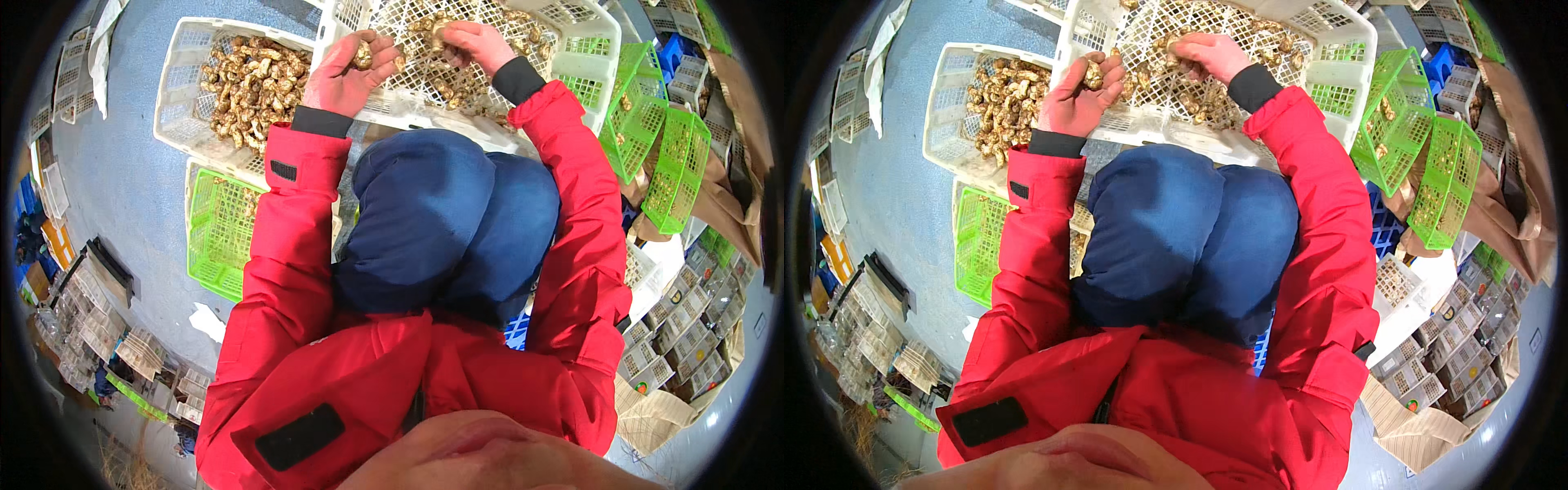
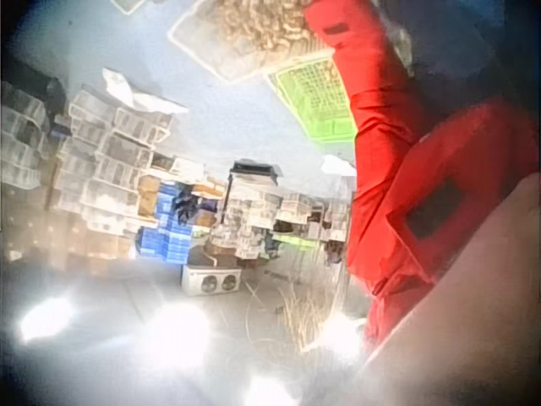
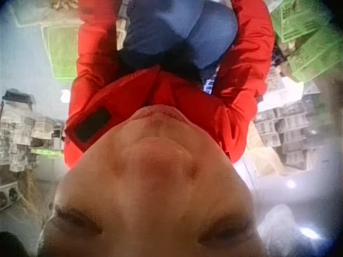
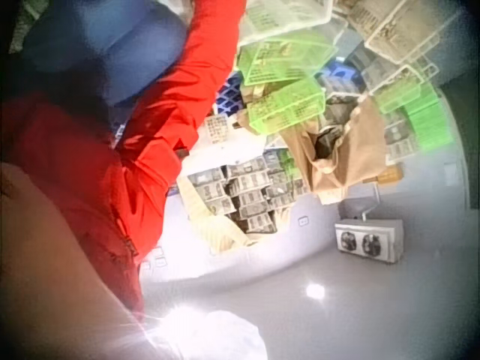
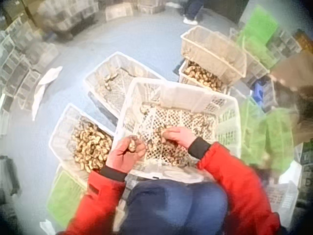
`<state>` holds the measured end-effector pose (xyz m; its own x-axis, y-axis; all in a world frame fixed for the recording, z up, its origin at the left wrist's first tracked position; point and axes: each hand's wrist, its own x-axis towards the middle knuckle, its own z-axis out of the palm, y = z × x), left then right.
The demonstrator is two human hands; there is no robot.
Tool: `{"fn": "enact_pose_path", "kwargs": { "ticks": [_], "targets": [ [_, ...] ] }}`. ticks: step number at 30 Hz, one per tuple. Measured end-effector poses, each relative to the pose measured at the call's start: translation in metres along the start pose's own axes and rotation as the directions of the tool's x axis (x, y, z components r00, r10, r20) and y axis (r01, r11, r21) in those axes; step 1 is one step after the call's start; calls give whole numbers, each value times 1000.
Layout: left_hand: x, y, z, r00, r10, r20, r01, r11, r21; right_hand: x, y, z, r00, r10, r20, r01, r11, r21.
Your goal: The person picks up pieces of ginger from a white crate by hand and places them into different smaller green and white baskets.
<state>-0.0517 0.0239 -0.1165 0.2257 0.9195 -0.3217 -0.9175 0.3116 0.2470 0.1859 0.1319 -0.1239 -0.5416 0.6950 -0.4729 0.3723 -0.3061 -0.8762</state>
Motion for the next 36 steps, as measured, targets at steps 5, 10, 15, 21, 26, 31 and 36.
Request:
{"fn": "enact_pose_path", "kwargs": {
  "ticks": [5, 10, 15, 21, 26, 31, 36],
  "targets": [
    [-2, -1, 13, 997, 24, -69, -34, 988, -148, -11, 24, -18, 954, -130, 271, -85, 749, 657],
    [3, 0, -11, 990, 28, -140, -27, 1000, 9, -28, -9, -12, 982, -179, 61, 129, 870, 476],
    [2, 0, -4, 986, 29, -163, -28, 1000, 5, -35, -6, -52, 983, -116, -141, 171, 852, 496],
    [3, 1, 5, 992, -48, -114, 41, 997, -67, -33, 57, -95, 899, 228, -375, -359, 874, -328],
    [-5, 5, 3, 998, -39, -39, 37, 998, -41, -11, 52, -61, 858, -440, -266, -111, 346, -931],
    [-5, 7, -4, 1000, -30, 2, 30, 998, -46, 33, 8, 14, 985, -167, 44, 82, 230, -970],
    [4, -2, 1, 996, -74, -45, 58, 960, -275, 38, 36, 19, 990, -138, 21, 49, 198, -979]
  ]
}}
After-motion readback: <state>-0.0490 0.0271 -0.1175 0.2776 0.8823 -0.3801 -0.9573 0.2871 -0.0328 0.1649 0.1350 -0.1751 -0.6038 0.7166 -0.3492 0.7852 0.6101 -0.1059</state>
